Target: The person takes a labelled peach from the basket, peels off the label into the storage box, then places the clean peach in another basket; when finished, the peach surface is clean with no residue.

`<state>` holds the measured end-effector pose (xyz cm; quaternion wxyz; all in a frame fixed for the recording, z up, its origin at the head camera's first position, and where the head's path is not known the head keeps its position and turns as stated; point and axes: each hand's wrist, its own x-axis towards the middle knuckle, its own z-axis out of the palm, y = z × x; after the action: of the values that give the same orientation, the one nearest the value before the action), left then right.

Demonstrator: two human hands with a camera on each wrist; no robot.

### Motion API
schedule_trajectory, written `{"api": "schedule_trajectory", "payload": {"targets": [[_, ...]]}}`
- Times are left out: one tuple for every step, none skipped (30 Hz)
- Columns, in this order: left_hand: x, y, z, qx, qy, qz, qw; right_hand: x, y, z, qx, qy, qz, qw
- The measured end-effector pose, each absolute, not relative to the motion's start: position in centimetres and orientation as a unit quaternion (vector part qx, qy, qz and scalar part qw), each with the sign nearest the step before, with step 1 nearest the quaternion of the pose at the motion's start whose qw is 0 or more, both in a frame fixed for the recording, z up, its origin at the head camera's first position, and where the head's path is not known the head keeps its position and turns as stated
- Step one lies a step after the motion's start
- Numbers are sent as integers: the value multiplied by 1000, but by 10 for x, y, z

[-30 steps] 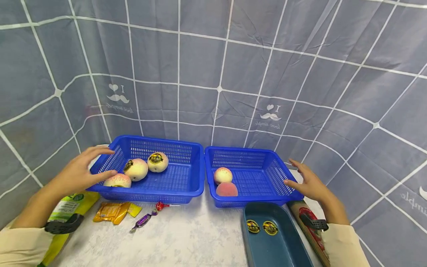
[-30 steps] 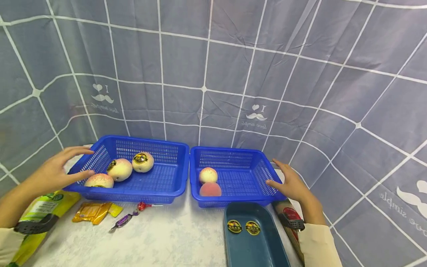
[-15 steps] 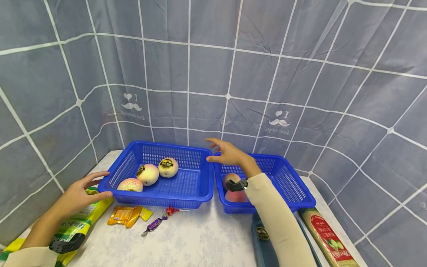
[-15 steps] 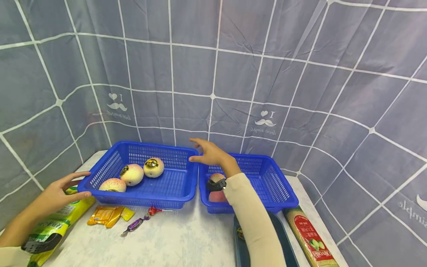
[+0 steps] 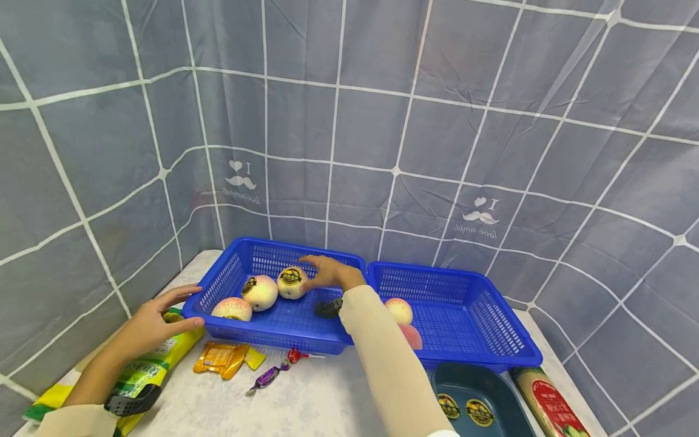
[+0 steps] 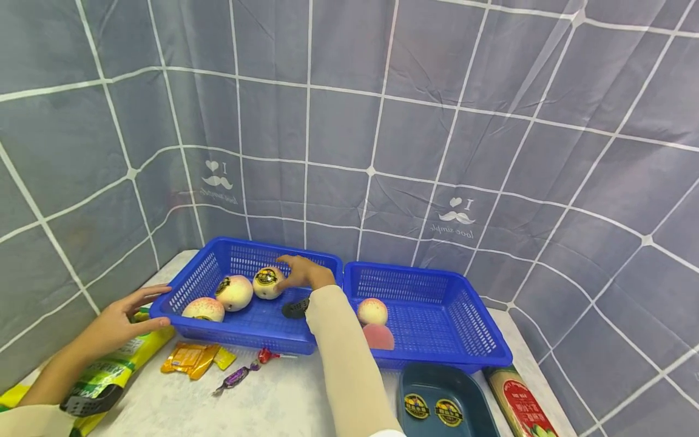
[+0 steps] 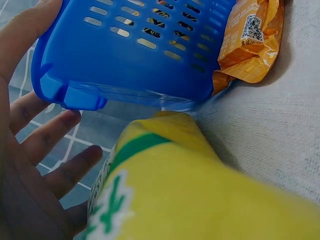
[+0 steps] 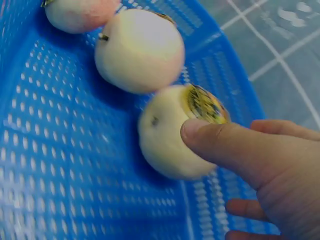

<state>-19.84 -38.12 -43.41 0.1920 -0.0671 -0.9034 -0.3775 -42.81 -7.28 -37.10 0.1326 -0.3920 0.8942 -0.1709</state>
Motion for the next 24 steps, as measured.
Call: {"api": "schedule_trajectory", "payload": {"targets": [[-200,-380,-435,-74,-901,-381,194,-427,-77,-374,-390,898,-160,130],[-200,-379,-436,-81,-899,-381,199,-426,-81,-377,-392,899,-149,129],[-201,-379,-437,-86,-898,-380,204,-425,-85,-380,-395,899,-140,127],[-201,-379,-438,-90,-897,-380,209,-424,-89,-383,-400,899,-132,122],[-201,-380,-438,-95,-895,-381,213,-423,-92,-385,-400,899,-134,120],[-201,-380,-439,-98,-894,-381,215,-423,-95,-387,-400,898,-143,117],[-200,-380,-439,-101,-892,-382,217,-423,-98,-389,-404,895,-154,113],[-200,-380,-439,-101,-892,-384,217,-422,-100,-391,-405,893,-164,110],[-200,-381,-439,-101,-890,-389,215,-423,-102,-392,-405,891,-177,105],[-200,-380,-438,-103,-888,-395,212,-422,-102,-392,-402,891,-186,100],[-201,-380,-438,-104,-886,-400,210,-422,-101,-392,-400,891,-190,97],[-201,-379,-438,-103,-886,-402,209,-422,-100,-392,-403,891,-188,91],[-201,-379,-438,-103,-885,-405,208,-423,-100,-392,-407,891,-181,86],[-201,-380,-439,-101,-884,-406,208,-424,-99,-391,-411,891,-174,81],[-201,-380,-440,-100,-884,-407,209,-425,-98,-391,-416,890,-170,76],[-201,-380,-440,-98,-884,-405,210,-426,-96,-389,-420,890,-165,71],[-201,-380,-441,-97,-885,-404,211,-426,-94,-387,-425,888,-162,65],[-201,-380,-441,-95,-886,-402,213,-427,-91,-384,-430,886,-164,60],[-201,-380,-442,-94,-886,-400,213,-427,-88,-380,-437,883,-166,55],[-201,-380,-442,-92,-887,-399,214,-426,-84,-374,-442,880,-168,49],[-201,-379,-441,-92,-887,-398,214,-424,-79,-368,-446,878,-171,42],[-201,-380,-441,-91,-888,-396,214,-421,-74,-361,-450,876,-172,31],[-201,-380,-441,-91,-889,-395,213,-418,-68,-354,-452,874,-175,23],[-200,-381,-440,-90,-890,-393,213,-413,-61,-347,-452,873,-182,14]]}}
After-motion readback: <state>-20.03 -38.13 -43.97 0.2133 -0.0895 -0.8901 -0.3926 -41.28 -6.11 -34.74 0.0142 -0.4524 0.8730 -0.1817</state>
